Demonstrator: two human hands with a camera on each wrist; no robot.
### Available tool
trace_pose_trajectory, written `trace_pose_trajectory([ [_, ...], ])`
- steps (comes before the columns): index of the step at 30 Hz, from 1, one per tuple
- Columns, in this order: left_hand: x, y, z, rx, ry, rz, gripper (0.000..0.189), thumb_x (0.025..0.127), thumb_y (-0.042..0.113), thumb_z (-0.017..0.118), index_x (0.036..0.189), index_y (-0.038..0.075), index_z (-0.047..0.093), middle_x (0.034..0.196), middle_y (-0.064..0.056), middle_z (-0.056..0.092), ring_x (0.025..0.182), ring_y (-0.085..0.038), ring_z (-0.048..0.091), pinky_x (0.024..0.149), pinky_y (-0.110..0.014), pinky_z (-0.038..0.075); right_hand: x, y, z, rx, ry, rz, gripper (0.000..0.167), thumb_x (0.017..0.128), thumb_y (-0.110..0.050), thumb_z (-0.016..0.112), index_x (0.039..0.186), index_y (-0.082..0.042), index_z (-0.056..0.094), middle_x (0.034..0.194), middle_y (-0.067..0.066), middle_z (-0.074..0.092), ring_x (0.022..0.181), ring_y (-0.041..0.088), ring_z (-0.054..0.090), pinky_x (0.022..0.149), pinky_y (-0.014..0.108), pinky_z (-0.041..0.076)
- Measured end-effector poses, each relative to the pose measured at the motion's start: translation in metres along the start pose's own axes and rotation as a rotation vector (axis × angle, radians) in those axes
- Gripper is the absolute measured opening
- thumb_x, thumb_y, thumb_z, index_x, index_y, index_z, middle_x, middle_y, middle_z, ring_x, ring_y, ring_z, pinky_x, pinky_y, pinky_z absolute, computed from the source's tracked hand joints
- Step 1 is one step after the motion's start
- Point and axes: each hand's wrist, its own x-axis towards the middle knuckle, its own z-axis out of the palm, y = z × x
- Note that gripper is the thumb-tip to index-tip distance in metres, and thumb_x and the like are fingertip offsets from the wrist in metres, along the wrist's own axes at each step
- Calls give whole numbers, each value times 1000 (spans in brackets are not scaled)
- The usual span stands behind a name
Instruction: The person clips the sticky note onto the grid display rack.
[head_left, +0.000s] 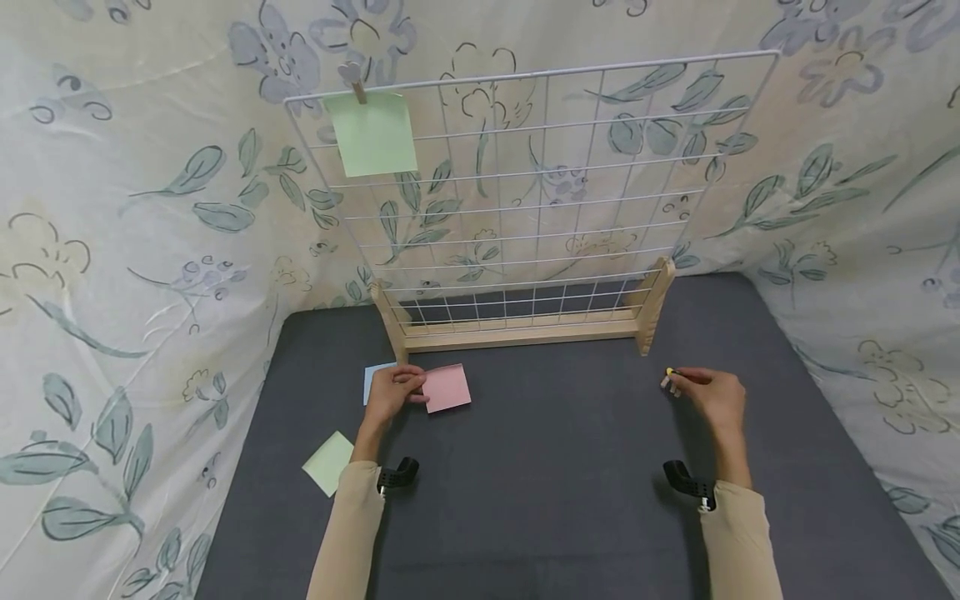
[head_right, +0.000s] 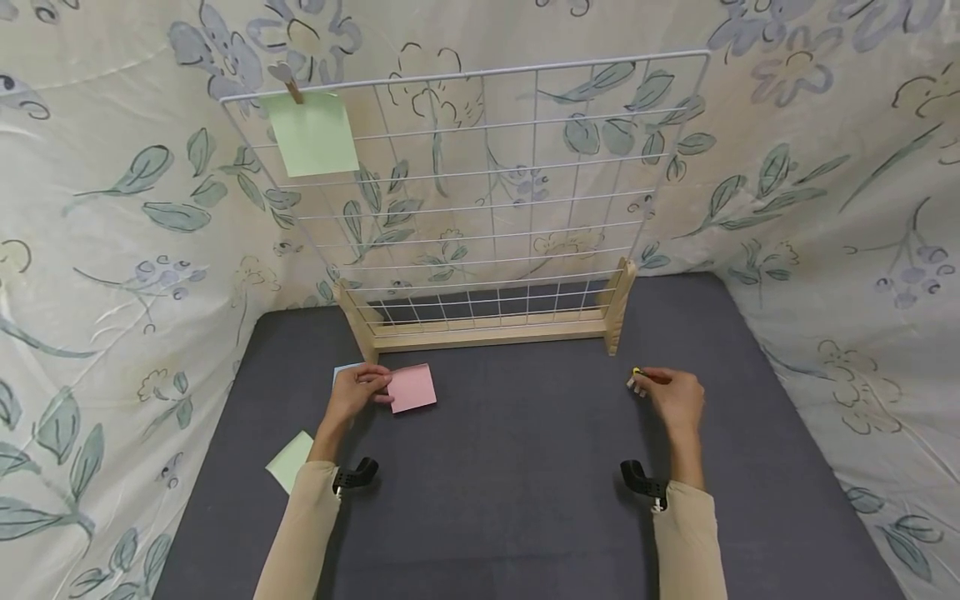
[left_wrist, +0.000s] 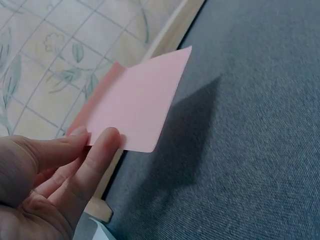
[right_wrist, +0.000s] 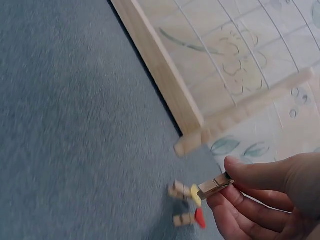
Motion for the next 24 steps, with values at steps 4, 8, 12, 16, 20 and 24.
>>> trace_pose_trajectory([
  [4,2,4,2,-22,24,10,16,91,-5,65,104,-15,65,88,-21,70,67,-17,68,64,-36,64,2,-10,3,12,-28,-57,32,89,-20,75,108,6,72,88,22,72,60,21,63,47,19,42],
  [8,3,8,5,-31,57,28,15,90,-5,66,103,-14,67,91,-21,70,66,-15,67,63,-36,64,3,-18,8,45,-53,-96,31,89,-17,74,110,7,71,87,23,72,65,31,66,46,23,46],
  [12,3,13,7,-46,88,50,18,89,-4,68,104,-14,67,94,-24,70,66,-15,68,61,-36,64,5,-27,13,56,-56,-123,30,87,-16,76,107,7,72,83,21,72,63,30,65,45,33,48],
  [16,2,20,8,-54,106,82,21,90,-3,68,106,-16,66,97,-29,69,67,-16,70,61,-39,64,6,-37,16,14,-77,-187,31,87,-17,76,107,6,73,93,24,72,65,33,66,47,26,47],
  [20,3,26,10,-60,107,109,21,89,-3,68,105,-17,66,95,-29,69,66,-21,71,63,-40,64,6,-51,18,6,-118,-215,30,88,-19,76,107,4,73,101,24,71,77,33,67,56,27,49],
  [24,3,33,14,-55,133,132,17,89,-4,69,102,-14,69,94,-27,70,64,-21,71,61,-36,64,7,-63,21,14,-140,-261,27,89,-19,75,106,2,75,102,22,72,89,36,67,66,34,53],
])
